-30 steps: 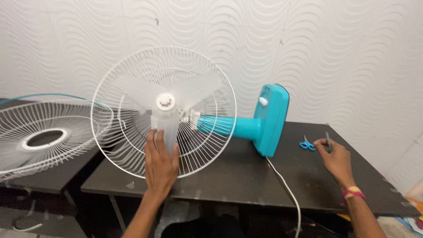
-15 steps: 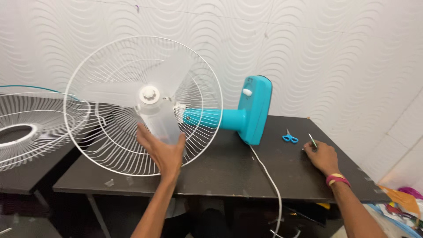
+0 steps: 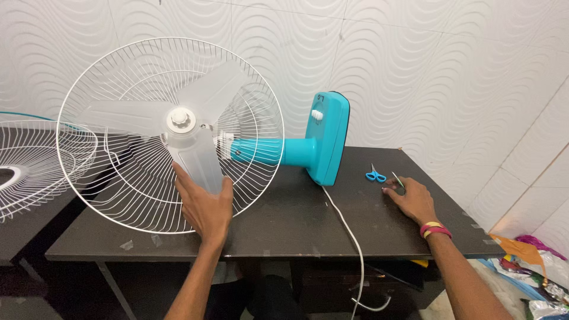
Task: The person disassembles a teal and white table fan on a dark countertop. They remove the front grille, detach the fan blades, and unscrew the rear grille from the motor housing, leaving the components separated on the counter.
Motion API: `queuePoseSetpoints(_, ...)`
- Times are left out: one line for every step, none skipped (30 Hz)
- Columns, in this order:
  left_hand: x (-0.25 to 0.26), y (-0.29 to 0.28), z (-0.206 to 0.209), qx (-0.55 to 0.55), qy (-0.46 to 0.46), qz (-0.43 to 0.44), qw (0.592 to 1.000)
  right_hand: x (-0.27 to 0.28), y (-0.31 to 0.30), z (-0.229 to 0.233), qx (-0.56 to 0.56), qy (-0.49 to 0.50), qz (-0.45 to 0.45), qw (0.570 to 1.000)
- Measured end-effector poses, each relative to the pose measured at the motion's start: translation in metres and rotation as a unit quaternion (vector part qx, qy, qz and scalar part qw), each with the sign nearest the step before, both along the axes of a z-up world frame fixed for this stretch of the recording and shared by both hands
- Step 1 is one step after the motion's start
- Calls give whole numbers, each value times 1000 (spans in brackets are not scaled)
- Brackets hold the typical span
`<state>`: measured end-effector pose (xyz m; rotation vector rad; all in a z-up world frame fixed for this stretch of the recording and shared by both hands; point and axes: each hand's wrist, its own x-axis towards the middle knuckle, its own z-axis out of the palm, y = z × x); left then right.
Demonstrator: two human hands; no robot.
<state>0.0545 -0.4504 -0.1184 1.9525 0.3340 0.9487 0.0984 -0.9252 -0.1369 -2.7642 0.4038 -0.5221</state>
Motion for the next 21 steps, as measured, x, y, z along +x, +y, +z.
queuePoseSetpoints(-1,0,0,9,-9,-2,1000,-1,2,0,-4,-11,8,1000)
queuePoseSetpoints(0,0,0,9,-7,2,1000,-1,4,1,-9,-22,15,1000)
queuePoseSetpoints(0,-1,-1,9,-3,5,1000,-3,4,0,-14,-31,22,999)
queuePoseSetpoints(0,-1,-2,9,1,8,1000,-4,5,0,-5,-36,26,999)
queuePoseSetpoints(0,-2,-4,21,-8,17,1000,-4,6,0,4,-42,29,999)
queuePoseSetpoints(0,-2,-6,32,-17,26,999,-4,6,-1,13,-48,33,998)
queuePoseSetpoints(0,-2,-7,42,-26,34,998,-4,5,0,21,-53,24,998)
queuePoseSetpoints(1,-2,-7,42,-28,35,998,-5,5,0,28,-58,16,998)
queuePoseSetpoints(1,-2,-8,42,-29,34,998,-7,3,-1,36,-62,7,997)
queuePoseSetpoints(1,-3,-10,42,-30,34,998,-8,2,-1,38,-92,22,995)
queuePoseSetpoints(0,-3,-11,45,-30,34,998,-9,2,-3,40,-121,36,991)
queuePoseSetpoints(-1,-3,-13,48,-30,33,998,-11,1,-3,42,-150,51,986)
queuePoseSetpoints(0,-2,-13,51,-32,33,998,-11,2,-3,38,-151,55,986)
queuePoseSetpoints(1,-1,-13,51,-34,34,998,-12,4,-3,33,-153,59,986)
queuePoseSetpoints(0,0,-14,50,-35,35,998,-13,4,-3,28,-153,63,986)
queuePoseSetpoints(1,0,-14,49,-36,37,997,-13,6,-2,14,-136,61,989)
queuePoseSetpoints(1,1,-15,60,-40,43,996,-13,7,-1,-2,-118,59,991)
queuePoseSetpoints(1,1,-16,72,-44,49,995,-13,8,0,-17,-100,57,993)
queuePoseSetpoints(2,0,-17,82,-47,56,994,-14,9,1,-9,-85,47,995)
queuePoseSetpoints(2,0,-17,67,-43,47,996,-16,11,2,-1,-70,36,997)
queuePoseSetpoints(3,0,-18,52,-39,39,997,-17,12,3,8,-55,27,998)
